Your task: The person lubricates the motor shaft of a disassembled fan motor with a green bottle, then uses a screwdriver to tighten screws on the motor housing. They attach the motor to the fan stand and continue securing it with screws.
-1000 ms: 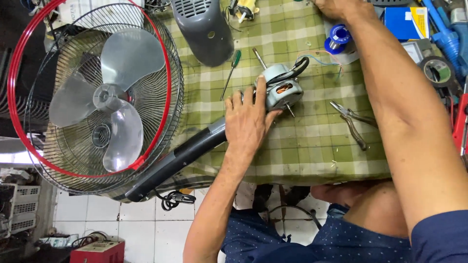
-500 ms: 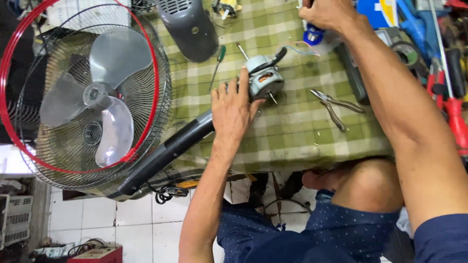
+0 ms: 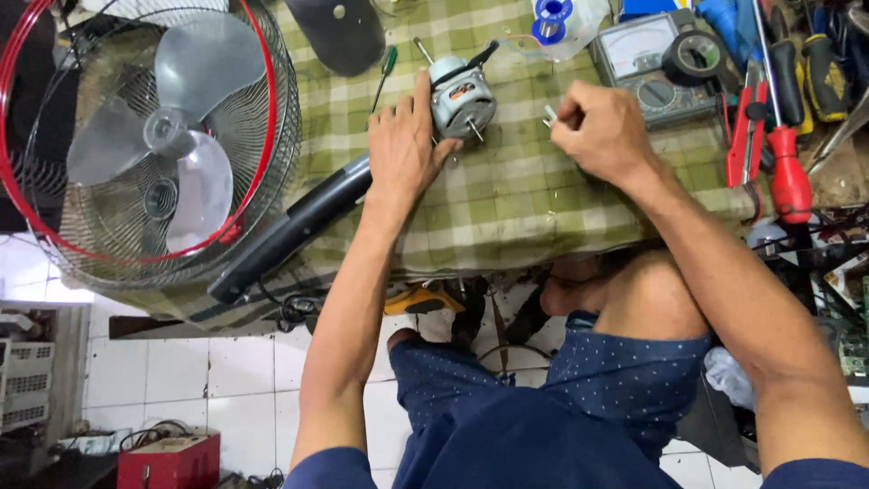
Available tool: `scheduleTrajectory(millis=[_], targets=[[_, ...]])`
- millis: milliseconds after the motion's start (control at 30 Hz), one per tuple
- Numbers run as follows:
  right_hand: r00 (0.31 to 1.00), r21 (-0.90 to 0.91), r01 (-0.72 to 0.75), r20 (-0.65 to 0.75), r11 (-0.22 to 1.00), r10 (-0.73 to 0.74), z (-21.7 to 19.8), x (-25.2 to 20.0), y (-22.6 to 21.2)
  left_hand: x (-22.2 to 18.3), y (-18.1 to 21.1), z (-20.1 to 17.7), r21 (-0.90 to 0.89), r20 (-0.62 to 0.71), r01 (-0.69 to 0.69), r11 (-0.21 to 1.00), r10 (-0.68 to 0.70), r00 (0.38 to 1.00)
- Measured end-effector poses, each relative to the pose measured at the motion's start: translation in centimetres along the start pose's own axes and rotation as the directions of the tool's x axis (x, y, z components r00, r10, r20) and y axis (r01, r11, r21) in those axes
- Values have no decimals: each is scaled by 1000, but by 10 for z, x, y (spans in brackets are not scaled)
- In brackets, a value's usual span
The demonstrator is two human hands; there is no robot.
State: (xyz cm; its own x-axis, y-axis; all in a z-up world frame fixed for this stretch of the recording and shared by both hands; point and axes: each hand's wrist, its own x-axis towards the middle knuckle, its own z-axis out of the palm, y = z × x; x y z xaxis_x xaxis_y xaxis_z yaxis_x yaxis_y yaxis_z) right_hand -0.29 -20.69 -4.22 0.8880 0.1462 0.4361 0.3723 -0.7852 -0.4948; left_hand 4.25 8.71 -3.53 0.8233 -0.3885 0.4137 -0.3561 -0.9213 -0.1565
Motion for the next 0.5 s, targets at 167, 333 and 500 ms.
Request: scheduleTrajectory(millis=[167, 333, 500], targets=[[994, 2, 29, 105, 1000, -29, 37, -8, -15, 14, -8, 4, -165, 111, 39, 986, -20, 994], [994, -46, 77, 86, 996, -73, 49, -7, -12, 20, -13, 11, -208, 138, 37, 977, -8, 990], [994, 43, 104, 40, 994, -105, 43, -10, -17, 25, -13, 8, -212, 206, 64, 975, -19, 978]])
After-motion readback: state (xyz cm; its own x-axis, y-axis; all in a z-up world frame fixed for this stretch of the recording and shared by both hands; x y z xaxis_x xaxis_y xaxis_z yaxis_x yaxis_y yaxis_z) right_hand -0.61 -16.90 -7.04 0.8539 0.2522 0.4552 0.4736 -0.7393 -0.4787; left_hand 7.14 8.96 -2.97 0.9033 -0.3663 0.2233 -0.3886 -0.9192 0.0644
